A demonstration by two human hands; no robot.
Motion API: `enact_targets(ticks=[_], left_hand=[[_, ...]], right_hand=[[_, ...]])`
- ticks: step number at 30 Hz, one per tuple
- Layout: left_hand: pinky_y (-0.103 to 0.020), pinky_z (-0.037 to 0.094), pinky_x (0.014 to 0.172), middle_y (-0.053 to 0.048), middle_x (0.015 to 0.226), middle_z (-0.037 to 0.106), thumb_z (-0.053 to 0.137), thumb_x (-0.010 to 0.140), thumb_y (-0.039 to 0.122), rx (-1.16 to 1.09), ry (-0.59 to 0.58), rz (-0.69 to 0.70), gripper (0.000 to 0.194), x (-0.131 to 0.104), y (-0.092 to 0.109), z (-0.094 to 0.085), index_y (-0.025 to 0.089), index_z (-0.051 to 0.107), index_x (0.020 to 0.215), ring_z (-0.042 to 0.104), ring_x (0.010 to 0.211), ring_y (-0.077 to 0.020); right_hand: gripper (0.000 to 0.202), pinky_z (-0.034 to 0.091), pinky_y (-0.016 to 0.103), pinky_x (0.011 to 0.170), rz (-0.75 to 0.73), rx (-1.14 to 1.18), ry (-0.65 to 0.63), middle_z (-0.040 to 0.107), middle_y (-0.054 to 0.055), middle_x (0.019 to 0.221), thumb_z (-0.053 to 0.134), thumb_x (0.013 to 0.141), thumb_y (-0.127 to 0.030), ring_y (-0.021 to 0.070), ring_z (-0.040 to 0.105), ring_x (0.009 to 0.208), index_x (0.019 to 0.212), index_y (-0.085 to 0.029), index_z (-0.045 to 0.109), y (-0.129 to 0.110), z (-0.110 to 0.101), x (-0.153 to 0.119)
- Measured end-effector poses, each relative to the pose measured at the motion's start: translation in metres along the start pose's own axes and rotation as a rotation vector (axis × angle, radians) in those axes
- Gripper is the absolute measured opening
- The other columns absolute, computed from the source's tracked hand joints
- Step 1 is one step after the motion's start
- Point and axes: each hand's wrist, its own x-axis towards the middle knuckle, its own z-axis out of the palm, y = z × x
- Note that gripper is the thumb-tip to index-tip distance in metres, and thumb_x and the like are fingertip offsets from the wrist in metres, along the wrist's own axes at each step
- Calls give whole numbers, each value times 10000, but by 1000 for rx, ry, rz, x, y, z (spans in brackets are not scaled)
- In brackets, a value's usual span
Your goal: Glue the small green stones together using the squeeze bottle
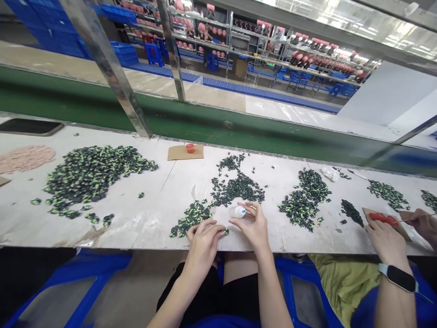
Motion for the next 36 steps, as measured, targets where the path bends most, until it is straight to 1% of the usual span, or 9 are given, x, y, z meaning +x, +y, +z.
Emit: enact_targets(ticks=[2, 4, 7, 16, 19, 25, 28, 32, 36], left_hand=[[-411, 345, 842, -14, 852, 756, 515, 885, 187, -14, 2, -7, 205, -2, -2, -4, 283, 693, 853, 646, 938, -247], [-405, 354, 846, -16, 872, 752, 524, 889, 219, -25, -22, -4, 186, -3, -3, -6, 286, 697, 872, 654, 930, -243], [-413, 360, 869, -24, 897, 746, 521, 901, 257, -33, -36, -21, 186, -4, -4, -6, 287, 705, 892, 652, 950, -248], [-405, 396, 851, -33, 933, 741, 525, 904, 259, -56, -78, -32, 183, 0, -3, -7, 284, 704, 937, 653, 938, -237], [-403, 403, 854, -43, 930, 741, 501, 923, 258, -60, -64, -15, 210, 3, 3, -9, 264, 700, 989, 653, 934, -233], [-391, 402, 826, -38, 878, 749, 481, 939, 239, -72, 42, 37, 220, 9, 23, -9, 238, 700, 965, 646, 909, -222], [-380, 404, 809, -35, 886, 747, 482, 938, 220, -85, 49, 42, 217, 11, 29, -8, 239, 696, 964, 641, 904, -215], [-380, 409, 814, -26, 887, 748, 516, 915, 187, -124, 44, 43, 192, 11, 32, -9, 238, 698, 951, 641, 895, -213], [-389, 434, 837, -31, 880, 741, 572, 877, 186, -246, 2, -30, 160, 13, 32, -13, 243, 719, 908, 646, 886, -217]], right_hand=[[384, 536, 372, 785, -70, -122, 11, 724, 95, 1072, 722, 719, -375, 238, 675, 961, 1052, -218, 611, 0, -18, 5], [265, 502, 383, 791, -136, -292, 113, 720, 97, 1051, 571, 846, -393, 241, 642, 972, 1011, -215, 678, 2, -36, 13], [253, 459, 405, 793, -202, -555, 217, 723, 103, 927, 535, 859, -370, 266, 592, 919, 877, -213, 732, 10, -55, 29], [270, 414, 408, 734, -194, -705, 195, 673, 104, 742, 537, 841, -391, 276, 531, 788, 692, -217, 680, 19, -53, 37], [290, 443, 401, 738, -117, -610, 174, 679, 99, 771, 537, 831, -440, 270, 567, 809, 725, -204, 669, 6, -51, 25], [283, 528, 336, 711, 202, -93, 0, 732, 76, 885, 669, 743, -474, 222, 665, 793, 780, -194, 695, -27, -27, -20], [242, 551, 322, 748, 244, 57, -62, 746, 62, 870, 711, 715, -436, 218, 687, 838, 752, -197, 703, -34, -14, -32], [238, 568, 302, 669, 263, 111, -54, 727, 30, 702, 757, 669, -421, 188, 689, 689, 704, -191, 705, -33, -7, -33], [221, 577, 299, 654, 231, 146, -35, 729, 28, 691, 768, 668, -401, 179, 688, 660, 691, -188, 715, -31, -6, -33]])
